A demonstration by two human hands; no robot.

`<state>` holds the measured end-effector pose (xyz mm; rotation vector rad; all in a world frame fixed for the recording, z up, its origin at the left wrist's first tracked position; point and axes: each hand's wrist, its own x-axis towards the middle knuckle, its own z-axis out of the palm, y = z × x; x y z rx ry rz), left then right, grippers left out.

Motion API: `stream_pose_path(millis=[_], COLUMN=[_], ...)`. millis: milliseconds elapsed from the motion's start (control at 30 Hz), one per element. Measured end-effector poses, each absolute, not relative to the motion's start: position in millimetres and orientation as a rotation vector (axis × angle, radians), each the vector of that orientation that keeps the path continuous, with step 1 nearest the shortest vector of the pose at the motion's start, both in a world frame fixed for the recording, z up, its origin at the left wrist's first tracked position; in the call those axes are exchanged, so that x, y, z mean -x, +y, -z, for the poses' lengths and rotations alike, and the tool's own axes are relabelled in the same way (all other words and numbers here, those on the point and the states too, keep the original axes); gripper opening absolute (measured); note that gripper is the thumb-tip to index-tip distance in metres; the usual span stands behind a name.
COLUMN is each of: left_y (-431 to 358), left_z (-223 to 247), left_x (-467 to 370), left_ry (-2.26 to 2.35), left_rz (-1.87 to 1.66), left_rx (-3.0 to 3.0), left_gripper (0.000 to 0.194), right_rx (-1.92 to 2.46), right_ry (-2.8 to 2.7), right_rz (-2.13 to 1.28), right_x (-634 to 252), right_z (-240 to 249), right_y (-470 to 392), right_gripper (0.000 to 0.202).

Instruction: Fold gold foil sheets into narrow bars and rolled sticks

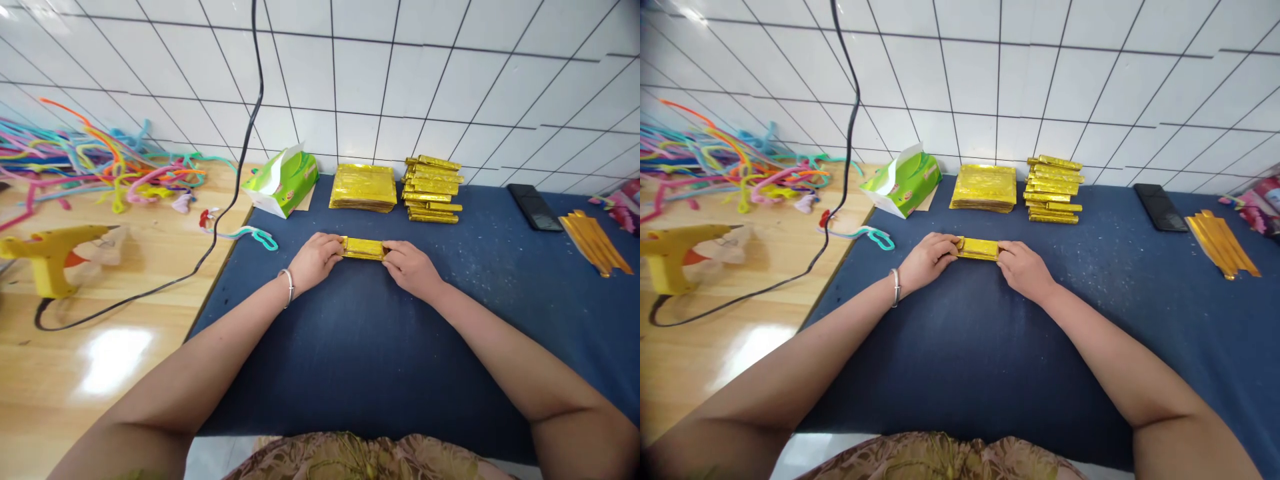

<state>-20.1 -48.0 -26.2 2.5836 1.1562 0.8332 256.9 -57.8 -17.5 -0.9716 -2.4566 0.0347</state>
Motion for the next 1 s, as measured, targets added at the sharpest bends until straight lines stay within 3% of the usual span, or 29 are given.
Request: stream_pose_path(millis=[1000], left_y=[-50], left_z=[15], left_x=[28], left_ry=[1.061], left_rz=[-0.579], left_rx=[-2.817], left_gripper=[0.018], right_rx=[0.941], right_ry=[-2.413], right_rz=[-0.259], right_x=[-261], right_z=[13], right_y=[-52], right_gripper=[0.011])
